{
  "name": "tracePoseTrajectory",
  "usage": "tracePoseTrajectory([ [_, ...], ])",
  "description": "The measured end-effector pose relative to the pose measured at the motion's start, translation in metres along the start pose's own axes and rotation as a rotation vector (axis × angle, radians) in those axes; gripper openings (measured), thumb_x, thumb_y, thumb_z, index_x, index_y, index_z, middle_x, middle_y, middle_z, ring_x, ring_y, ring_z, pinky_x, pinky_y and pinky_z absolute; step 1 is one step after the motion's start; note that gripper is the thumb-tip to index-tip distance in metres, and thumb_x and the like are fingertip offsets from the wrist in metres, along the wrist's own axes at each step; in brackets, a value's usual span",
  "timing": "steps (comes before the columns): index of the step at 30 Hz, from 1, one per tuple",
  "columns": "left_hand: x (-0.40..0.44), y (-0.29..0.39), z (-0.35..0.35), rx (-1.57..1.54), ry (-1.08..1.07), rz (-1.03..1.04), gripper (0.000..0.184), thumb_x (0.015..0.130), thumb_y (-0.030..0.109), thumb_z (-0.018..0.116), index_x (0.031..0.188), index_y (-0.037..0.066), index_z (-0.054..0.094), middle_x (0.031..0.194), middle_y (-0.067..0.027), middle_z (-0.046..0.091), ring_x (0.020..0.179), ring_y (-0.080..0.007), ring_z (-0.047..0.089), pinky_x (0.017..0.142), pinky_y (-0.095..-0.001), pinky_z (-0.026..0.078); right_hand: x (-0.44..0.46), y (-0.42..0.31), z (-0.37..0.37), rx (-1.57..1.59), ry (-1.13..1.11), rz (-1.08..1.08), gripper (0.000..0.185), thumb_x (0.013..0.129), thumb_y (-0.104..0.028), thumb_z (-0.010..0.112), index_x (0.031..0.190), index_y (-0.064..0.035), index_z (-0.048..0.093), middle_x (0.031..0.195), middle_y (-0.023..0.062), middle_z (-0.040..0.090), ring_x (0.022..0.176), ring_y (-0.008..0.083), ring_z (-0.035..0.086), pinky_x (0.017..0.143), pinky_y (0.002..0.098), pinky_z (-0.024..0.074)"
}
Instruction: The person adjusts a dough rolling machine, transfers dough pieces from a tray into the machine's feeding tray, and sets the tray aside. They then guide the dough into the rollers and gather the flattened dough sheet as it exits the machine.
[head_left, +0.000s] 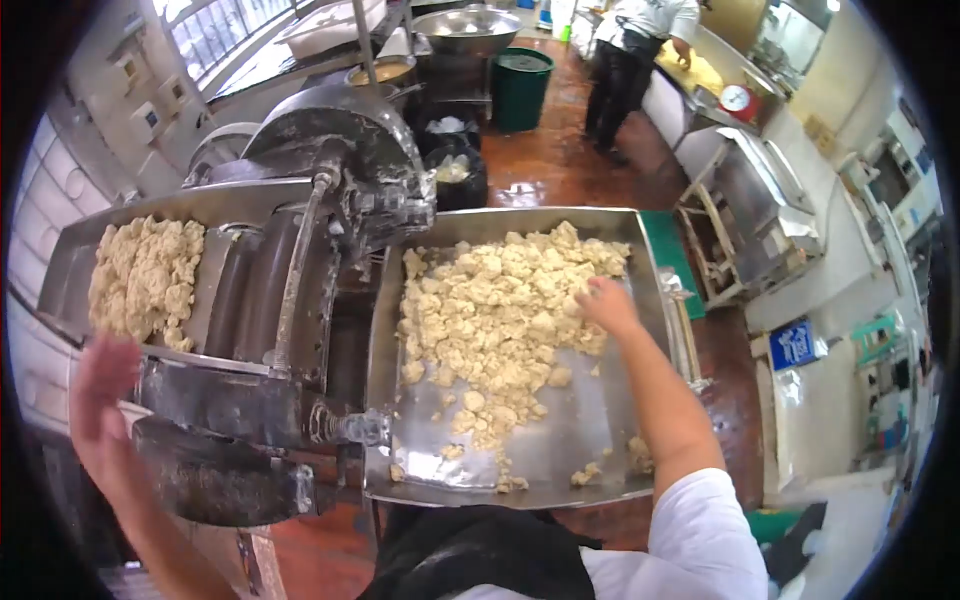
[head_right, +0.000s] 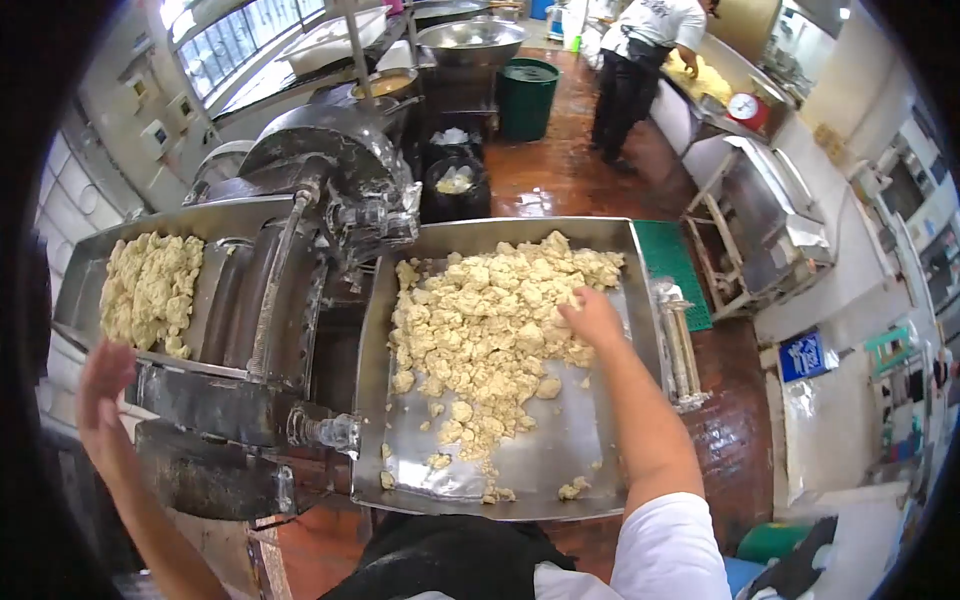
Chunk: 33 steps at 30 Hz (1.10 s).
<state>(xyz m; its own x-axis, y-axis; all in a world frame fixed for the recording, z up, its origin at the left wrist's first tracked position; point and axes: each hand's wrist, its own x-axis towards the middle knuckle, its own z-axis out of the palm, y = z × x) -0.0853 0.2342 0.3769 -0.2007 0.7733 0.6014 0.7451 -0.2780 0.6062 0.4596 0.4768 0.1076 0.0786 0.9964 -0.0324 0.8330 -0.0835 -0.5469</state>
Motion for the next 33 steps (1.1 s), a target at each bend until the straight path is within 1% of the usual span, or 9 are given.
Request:
tracePoseTrajectory([
  [3, -0.046, 0.02, 0.027, -0.168, -0.024, -0.116, 0.075, 0.083, 0.058, 0.06, 0.128, -0.002, 0.051, 0.111, -0.0173, 0.061, 0.1, -0.0246, 0.06, 0.085, -0.0356, 0.047, 0.038, 0.009, 0.014, 0.0, 0.019, -0.096, 0.063, 0.078, -0.041, 0.067, 0.124, -0.0002, 0.054, 0.12, 0.023, 0.058, 0.111, 0.0338, 0.056, 0.097, 0.0393, 0.043],
  [5, -0.064, 0.042, 0.048, -0.675, -0.195, -0.336, 0.083, 0.073, 0.056, 0.072, 0.124, -0.006, 0.051, 0.112, -0.019, 0.062, 0.102, -0.0259, 0.061, 0.086, -0.0351, 0.048, 0.046, -0.008, 0.003, 0.103, -0.09, -0.049, 0.069, 0.079, -0.043, 0.066, 0.129, 0.0025, 0.049, 0.129, 0.0234, 0.053, 0.12, 0.0339, 0.051, 0.102, 0.0397, 0.0387],
  [9, -0.09, 0.059, 0.098, -1.04, -1.175, -0.874, 0.078, 0.079, 0.025, 0.072, 0.139, -0.006, 0.034, 0.141, -0.0215, 0.041, 0.131, -0.0287, 0.04, 0.111, -0.0407, 0.026, 0.089, 0.051, 0.063, 0.208, -0.069, 0.239, 0.078, 0.078, -0.045, 0.067, 0.135, 0.003, 0.042, 0.133, 0.0234, 0.05, 0.124, 0.0336, 0.048, 0.103, 0.0394, 0.0377],
  [10, -0.106, 0.053, 0.127, -1.085, -1.286, -0.775, 0.073, 0.085, 0.017, 0.067, 0.143, -0.004, 0.029, 0.143, -0.0176, 0.039, 0.133, -0.027, 0.037, 0.112, -0.04, 0.023, 0.092, 0.055, 0.066, 0.231, -0.084, 0.255, 0.081, 0.077, -0.046, 0.068, 0.136, 0.0029, 0.04, 0.133, 0.0236, 0.049, 0.125, 0.0335, 0.047, 0.103, 0.0393, 0.0376],
  [11, -0.132, 0.047, 0.151, -1.072, -1.303, -0.986, 0.071, 0.087, 0.02, 0.065, 0.144, -0.003, 0.028, 0.141, -0.0164, 0.041, 0.13, -0.0257, 0.04, 0.11, -0.0391, 0.029, 0.095, 0.057, 0.069, 0.25, -0.103, 0.269, 0.084, 0.077, -0.047, 0.069, 0.137, 0.0027, 0.037, 0.134, 0.0238, 0.048, 0.125, 0.0333, 0.046, 0.103, 0.0393, 0.0376],
  [17, -0.22, -0.028, 0.299, -0.639, -0.925, -1.348, 0.08, 0.085, 0.038, 0.066, 0.144, 0.001, 0.027, 0.139, -0.0145, 0.043, 0.126, -0.0243, 0.043, 0.1, -0.0348, 0.039, 0.095, 0.078, 0.078, 0.43, -0.192, 0.23, 0.08, 0.07, -0.044, 0.076, 0.13, 0.0012, 0.048, 0.125, 0.0201, 0.056, 0.114, 0.0292, 0.054, 0.096, 0.0374, 0.0421],
  [23, -0.211, -0.049, 0.404, -0.577, -0.748, -1.436, 0.097, 0.079, 0.051, 0.067, 0.149, 0.009, 0.014, 0.142, -0.018, 0.038, 0.129, -0.0298, 0.039, 0.099, -0.047, 0.036, 0.04, 0.056, 0.059, 0.615, -0.412, 0.289, 0.07, 0.075, -0.041, 0.073, 0.127, -0.0009, 0.048, 0.12, 0.013, 0.057, 0.107, 0.0241, 0.054, 0.088, 0.0357, 0.045],
  [28, -0.196, -0.029, 0.452, -0.715, -0.584, -1.606, 0.104, 0.079, 0.056, 0.065, 0.151, 0.015, 0.0, 0.146, -0.0196, 0.03, 0.128, -0.0371, 0.037, 0.096, -0.0585, 0.036, -0.022, 0.043, 0.107, 0.504, -0.6, 0.248, 0.082, 0.073, -0.044, 0.076, 0.133, 0.0022, 0.043, 0.126, 0.0191, 0.053, 0.112, 0.0265, 0.052, 0.094, 0.0376, 0.0422],
  [33, -0.22, -0.023, 0.478, -0.377, -0.449, -1.404, 0.101, 0.079, 0.052, 0.066, 0.15, 0.006, 0.01, 0.14, -0.0251, 0.039, 0.121, -0.0336, 0.048, 0.096, -0.0403, 0.043, -0.122, 0.0, 0.162, 0.857, -0.282, 0.461, 0.072, 0.076, -0.039, 0.074, 0.128, 0.0018, 0.046, 0.119, 0.0161, 0.055, 0.11, 0.0265, 0.052, 0.095, 0.0377, 0.0399],
])
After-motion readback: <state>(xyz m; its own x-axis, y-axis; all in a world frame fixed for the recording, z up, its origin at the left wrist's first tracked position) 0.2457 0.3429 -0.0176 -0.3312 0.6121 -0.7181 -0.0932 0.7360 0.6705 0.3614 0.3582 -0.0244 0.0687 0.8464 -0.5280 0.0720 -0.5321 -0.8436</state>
